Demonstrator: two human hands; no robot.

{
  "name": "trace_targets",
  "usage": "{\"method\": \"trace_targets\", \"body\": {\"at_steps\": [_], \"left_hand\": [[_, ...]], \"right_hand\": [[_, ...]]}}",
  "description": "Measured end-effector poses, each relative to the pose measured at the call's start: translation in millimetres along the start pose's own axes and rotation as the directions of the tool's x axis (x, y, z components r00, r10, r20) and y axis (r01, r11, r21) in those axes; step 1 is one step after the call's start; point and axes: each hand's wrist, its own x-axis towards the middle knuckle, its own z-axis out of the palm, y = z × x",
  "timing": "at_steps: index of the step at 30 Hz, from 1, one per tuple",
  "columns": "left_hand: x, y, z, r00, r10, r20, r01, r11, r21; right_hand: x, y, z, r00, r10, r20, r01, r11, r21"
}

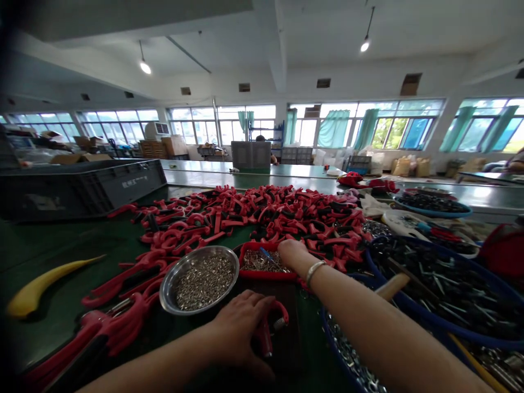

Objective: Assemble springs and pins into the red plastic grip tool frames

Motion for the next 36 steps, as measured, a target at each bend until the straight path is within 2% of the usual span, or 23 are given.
{"method": "trace_targets", "body": {"at_steps": [1, 3, 5, 7, 10, 13, 18, 23, 27, 29, 32, 36], "left_hand": [[3, -3, -7.0, 1.000, 0.006, -0.008, -0.006, 1.000, 0.028], [15, -14, -24.0, 0.997, -0.047, -0.060, 0.054, 0.992, 0.114], [35, -30, -40.9, 0.968, -0.207, -0.139, 0.234, 0.949, 0.213], [59, -45, -53.2, 0.953, -0.278, -0.119, 0.299, 0.920, 0.253], [90, -58, -59.4, 0.953, -0.300, -0.042, 0.299, 0.909, 0.290], [101, -60, -55.8, 0.959, -0.285, -0.005, 0.273, 0.915, 0.296], [93, -61, -50.0, 0.963, -0.265, -0.037, 0.266, 0.931, 0.248], [89, -66, -58.3, 0.946, -0.289, -0.149, 0.310, 0.940, 0.141], [73, -54, -57.9, 0.954, -0.217, -0.208, 0.224, 0.975, 0.010], [56, -43, -48.8, 0.975, -0.141, -0.174, 0.133, 0.990, -0.055], [28, -25, -28.3, 0.989, -0.066, -0.131, 0.051, 0.992, -0.118], [8, -14, -7.3, 0.974, -0.135, -0.182, 0.123, 0.990, -0.073]], "right_hand": [[11, 1, 5, 1.000, -0.002, 0.018, 0.002, 0.999, -0.033], [26, 2, 15, 0.999, -0.010, 0.042, 0.014, 0.996, -0.087], [32, 6, 22, 0.998, -0.025, 0.057, 0.032, 0.992, -0.125], [31, 10, 23, 0.997, -0.040, 0.061, 0.049, 0.988, -0.145], [23, 16, 20, 0.997, -0.065, 0.046, 0.071, 0.988, -0.140], [11, 19, 15, 0.994, -0.110, -0.001, 0.110, 0.991, -0.079], [-22, 14, 4, 0.972, -0.206, -0.114, 0.219, 0.968, 0.125], [-84, -5, 11, 0.956, -0.231, -0.183, 0.281, 0.903, 0.325], [-120, -9, 39, 0.964, -0.066, -0.257, 0.207, 0.795, 0.570], [-127, -7, 56, 0.961, 0.019, -0.276, 0.178, 0.720, 0.671], [-127, -3, 77, 0.952, 0.088, -0.292, 0.154, 0.689, 0.708], [-125, 0, 90, 0.943, 0.116, -0.312, 0.139, 0.716, 0.684]]}}
